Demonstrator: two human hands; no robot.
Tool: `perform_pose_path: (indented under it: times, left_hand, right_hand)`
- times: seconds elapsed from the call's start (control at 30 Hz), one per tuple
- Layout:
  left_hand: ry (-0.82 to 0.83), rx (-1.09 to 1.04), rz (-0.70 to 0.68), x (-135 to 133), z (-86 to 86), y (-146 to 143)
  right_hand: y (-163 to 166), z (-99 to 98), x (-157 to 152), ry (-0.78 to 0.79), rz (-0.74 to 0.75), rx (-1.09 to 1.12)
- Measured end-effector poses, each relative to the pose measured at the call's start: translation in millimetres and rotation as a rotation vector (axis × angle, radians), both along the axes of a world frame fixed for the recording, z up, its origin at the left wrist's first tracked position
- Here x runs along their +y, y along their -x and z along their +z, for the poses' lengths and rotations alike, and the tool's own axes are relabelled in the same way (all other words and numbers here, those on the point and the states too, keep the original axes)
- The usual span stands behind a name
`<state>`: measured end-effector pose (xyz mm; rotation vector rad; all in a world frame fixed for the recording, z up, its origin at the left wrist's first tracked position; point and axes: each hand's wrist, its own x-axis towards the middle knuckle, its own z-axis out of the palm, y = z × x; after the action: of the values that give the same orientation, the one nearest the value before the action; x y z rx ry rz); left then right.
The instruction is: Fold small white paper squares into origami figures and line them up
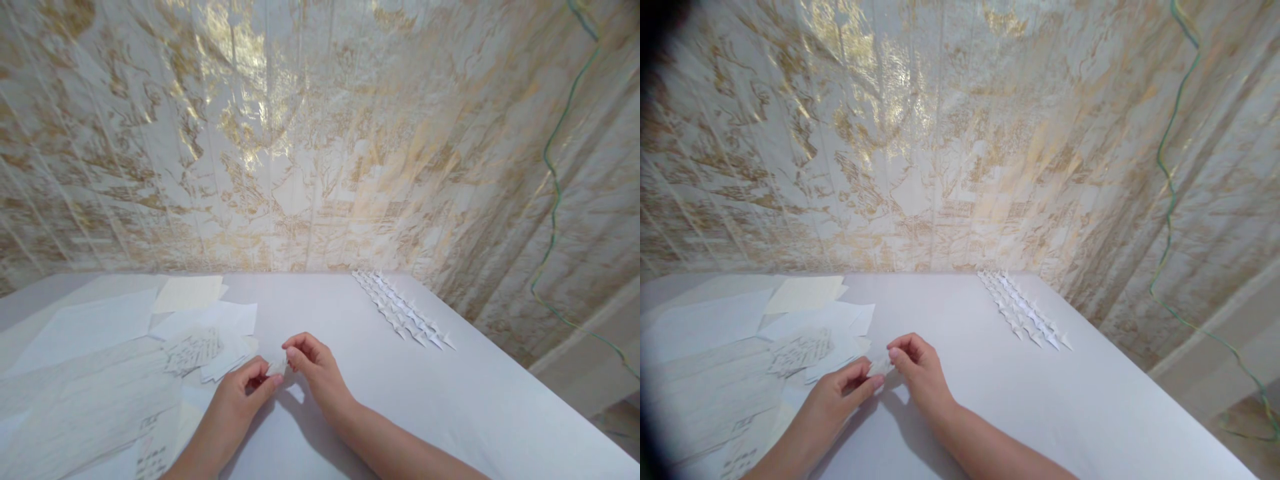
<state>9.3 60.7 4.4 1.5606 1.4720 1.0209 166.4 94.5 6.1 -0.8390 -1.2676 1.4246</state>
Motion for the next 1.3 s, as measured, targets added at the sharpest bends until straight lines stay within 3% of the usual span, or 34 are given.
perform_pose_path:
  times: [0.4,0.77,0.97,1.1,1.2,1.3]
  left_hand:
    - [-0.044,-0.021,-0.020,-3.1,-3.2,3.1]
    - [-0.092,-0.004,-0.033,-2.5,3.3,2.6]
    - [-0.102,0.017,-0.025,-2.2,-3.8,2.0]
    - [-0.104,0.041,-0.035,-1.9,-8.0,1.3]
    - [-0.104,0.055,-0.030,-2.7,-8.3,1.4]
    - [-0.105,0.056,-0.027,-2.8,-8.0,1.8]
  right_hand:
    - [-11.7,20.7,1.3,-0.151,0.147,-0.256]
    - [-14.9,18.0,4.6,-0.611,0.076,-0.626]
    - [-18.5,23.7,5.1,-0.839,0.064,-0.844]
    - [-52.0,52.7,28.2,-0.966,0.196,-0.925]
    - [-101.2,78.1,51.7,-0.996,0.143,-1.170]
    - [-162.8,95.1,63.4,-0.940,0.083,-1.272]
